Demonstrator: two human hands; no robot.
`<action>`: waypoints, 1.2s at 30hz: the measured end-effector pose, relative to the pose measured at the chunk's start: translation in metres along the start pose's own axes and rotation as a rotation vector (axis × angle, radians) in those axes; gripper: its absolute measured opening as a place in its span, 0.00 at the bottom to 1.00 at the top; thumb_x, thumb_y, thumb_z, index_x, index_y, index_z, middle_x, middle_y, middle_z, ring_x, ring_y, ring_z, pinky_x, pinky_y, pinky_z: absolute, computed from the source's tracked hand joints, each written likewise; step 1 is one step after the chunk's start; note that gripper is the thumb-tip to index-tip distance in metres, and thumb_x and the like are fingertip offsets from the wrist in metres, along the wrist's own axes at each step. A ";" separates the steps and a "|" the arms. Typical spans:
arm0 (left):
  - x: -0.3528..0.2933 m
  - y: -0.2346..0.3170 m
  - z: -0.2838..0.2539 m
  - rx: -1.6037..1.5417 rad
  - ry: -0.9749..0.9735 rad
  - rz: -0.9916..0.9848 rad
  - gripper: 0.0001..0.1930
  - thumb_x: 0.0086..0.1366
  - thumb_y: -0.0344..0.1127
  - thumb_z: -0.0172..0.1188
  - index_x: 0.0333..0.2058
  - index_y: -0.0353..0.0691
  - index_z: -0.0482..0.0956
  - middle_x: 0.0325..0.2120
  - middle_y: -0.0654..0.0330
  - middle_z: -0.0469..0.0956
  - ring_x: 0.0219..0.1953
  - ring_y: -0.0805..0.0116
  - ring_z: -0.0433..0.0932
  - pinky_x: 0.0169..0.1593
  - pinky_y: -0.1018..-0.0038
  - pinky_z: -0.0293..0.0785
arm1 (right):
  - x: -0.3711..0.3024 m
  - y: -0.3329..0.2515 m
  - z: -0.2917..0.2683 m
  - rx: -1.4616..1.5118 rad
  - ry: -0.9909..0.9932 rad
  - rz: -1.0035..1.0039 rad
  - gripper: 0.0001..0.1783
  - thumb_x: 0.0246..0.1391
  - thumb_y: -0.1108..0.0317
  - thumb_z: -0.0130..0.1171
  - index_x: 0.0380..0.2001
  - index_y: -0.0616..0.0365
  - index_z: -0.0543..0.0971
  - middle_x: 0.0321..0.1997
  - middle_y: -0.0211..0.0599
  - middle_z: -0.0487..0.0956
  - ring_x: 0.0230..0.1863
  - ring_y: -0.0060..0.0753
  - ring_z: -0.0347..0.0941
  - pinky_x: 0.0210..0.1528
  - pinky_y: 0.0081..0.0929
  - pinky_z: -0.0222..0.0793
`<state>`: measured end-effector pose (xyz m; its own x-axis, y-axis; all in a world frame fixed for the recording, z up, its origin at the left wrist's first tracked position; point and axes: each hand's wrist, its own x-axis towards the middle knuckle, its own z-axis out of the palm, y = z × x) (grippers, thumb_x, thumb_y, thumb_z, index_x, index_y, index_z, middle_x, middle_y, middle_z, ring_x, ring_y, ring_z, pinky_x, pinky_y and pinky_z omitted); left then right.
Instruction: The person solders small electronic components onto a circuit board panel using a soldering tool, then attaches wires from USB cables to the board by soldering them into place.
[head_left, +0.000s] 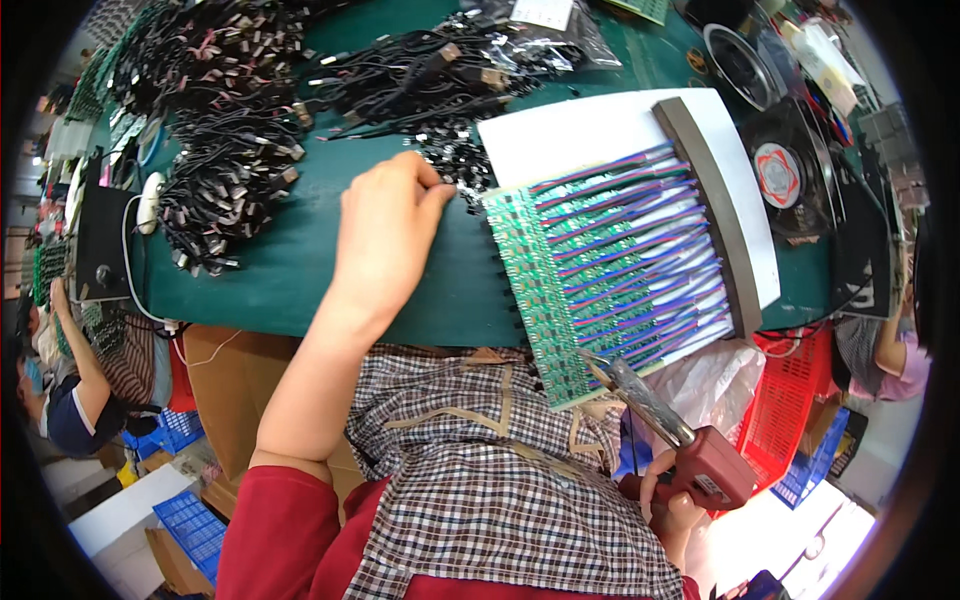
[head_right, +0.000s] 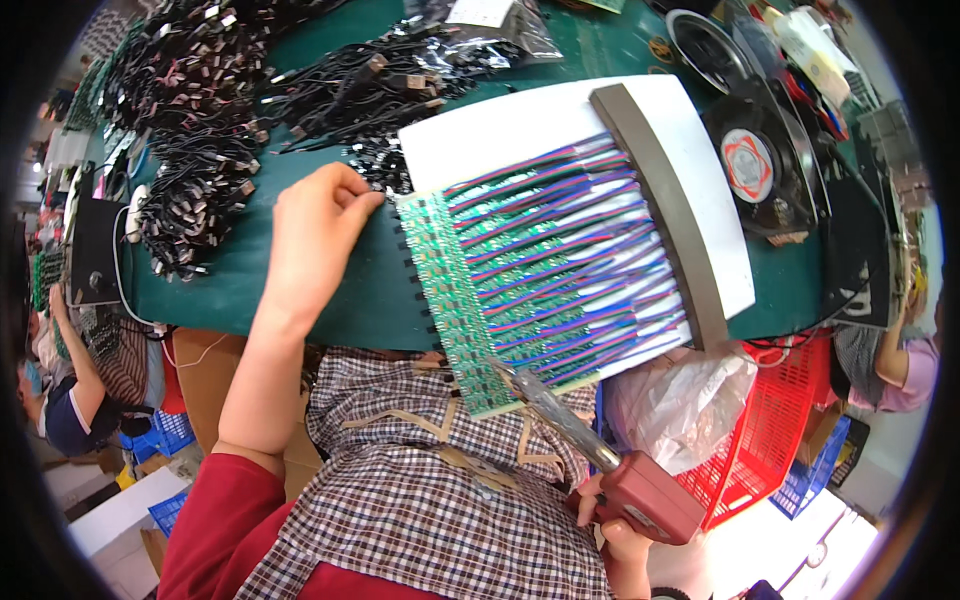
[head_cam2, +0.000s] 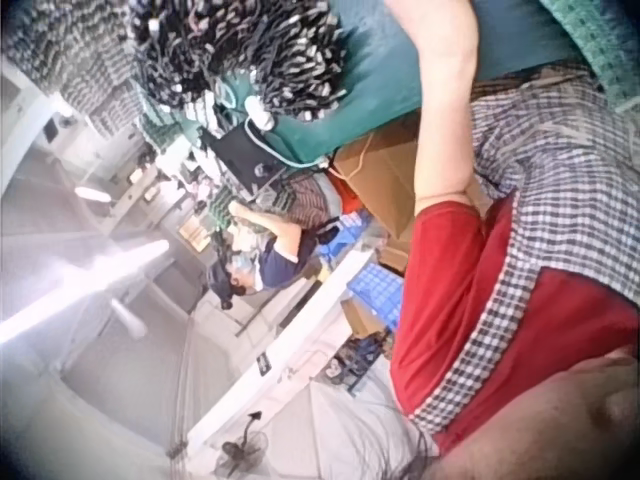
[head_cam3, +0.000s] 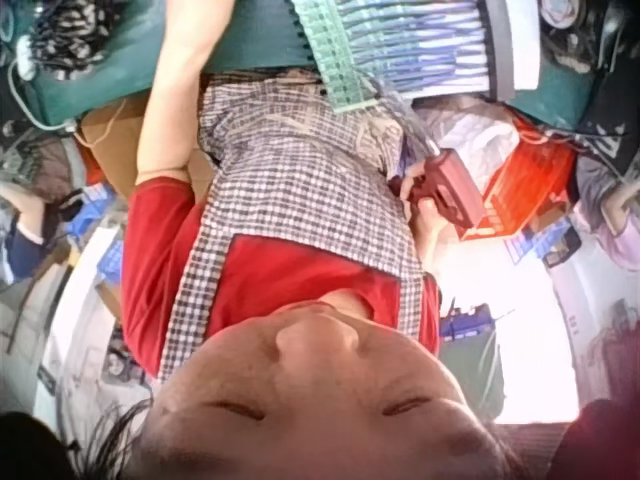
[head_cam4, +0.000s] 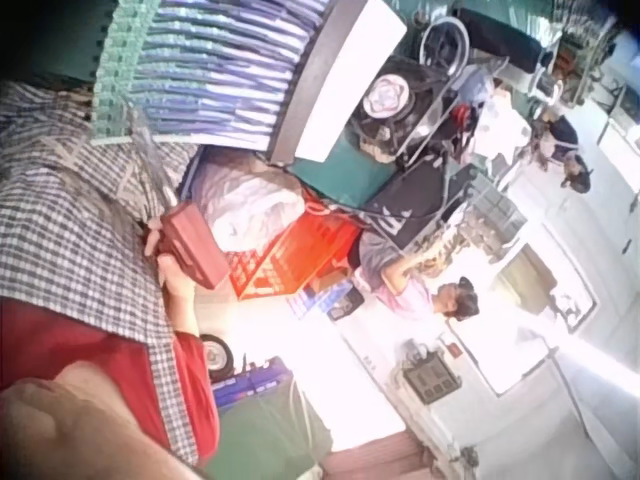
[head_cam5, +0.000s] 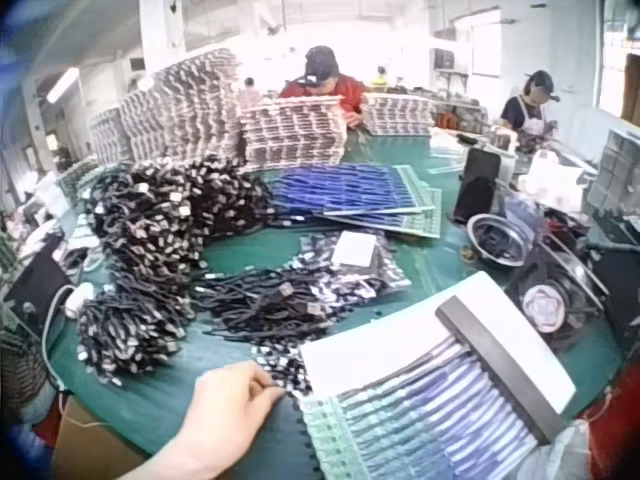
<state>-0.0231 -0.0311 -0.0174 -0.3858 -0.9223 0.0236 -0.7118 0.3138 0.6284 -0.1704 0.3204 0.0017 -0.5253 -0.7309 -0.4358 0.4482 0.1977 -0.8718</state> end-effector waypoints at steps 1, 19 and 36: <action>0.000 -0.004 0.001 0.024 0.012 0.058 0.07 0.52 0.30 0.61 0.24 0.33 0.74 0.21 0.51 0.75 0.27 0.53 0.76 0.32 0.63 0.70 | 0.003 -0.003 0.004 -0.014 -0.021 0.012 0.38 0.39 0.49 0.66 0.46 0.68 0.66 0.36 0.46 0.76 0.21 0.31 0.69 0.30 0.31 0.68; -0.071 -0.017 -0.013 -0.999 -0.300 -0.242 0.04 0.51 0.22 0.61 0.26 0.33 0.74 0.24 0.57 0.76 0.26 0.71 0.75 0.33 0.77 0.73 | -0.006 0.010 -0.009 0.041 -0.069 -0.033 0.40 0.42 0.53 0.66 0.50 0.70 0.63 0.37 0.51 0.75 0.21 0.33 0.70 0.29 0.28 0.67; -0.134 0.042 0.013 -1.070 -0.498 -0.412 0.12 0.56 0.18 0.54 0.34 0.37 0.61 0.29 0.59 0.72 0.34 0.70 0.78 0.39 0.76 0.74 | -0.002 0.011 -0.015 0.006 -0.127 -0.071 0.36 0.41 0.50 0.65 0.43 0.71 0.70 0.36 0.48 0.76 0.20 0.30 0.70 0.27 0.24 0.66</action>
<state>-0.0089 0.1085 -0.0041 -0.5941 -0.6495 -0.4745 -0.0884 -0.5336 0.8411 -0.1752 0.3345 -0.0106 -0.4606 -0.8195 -0.3410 0.4179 0.1387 -0.8978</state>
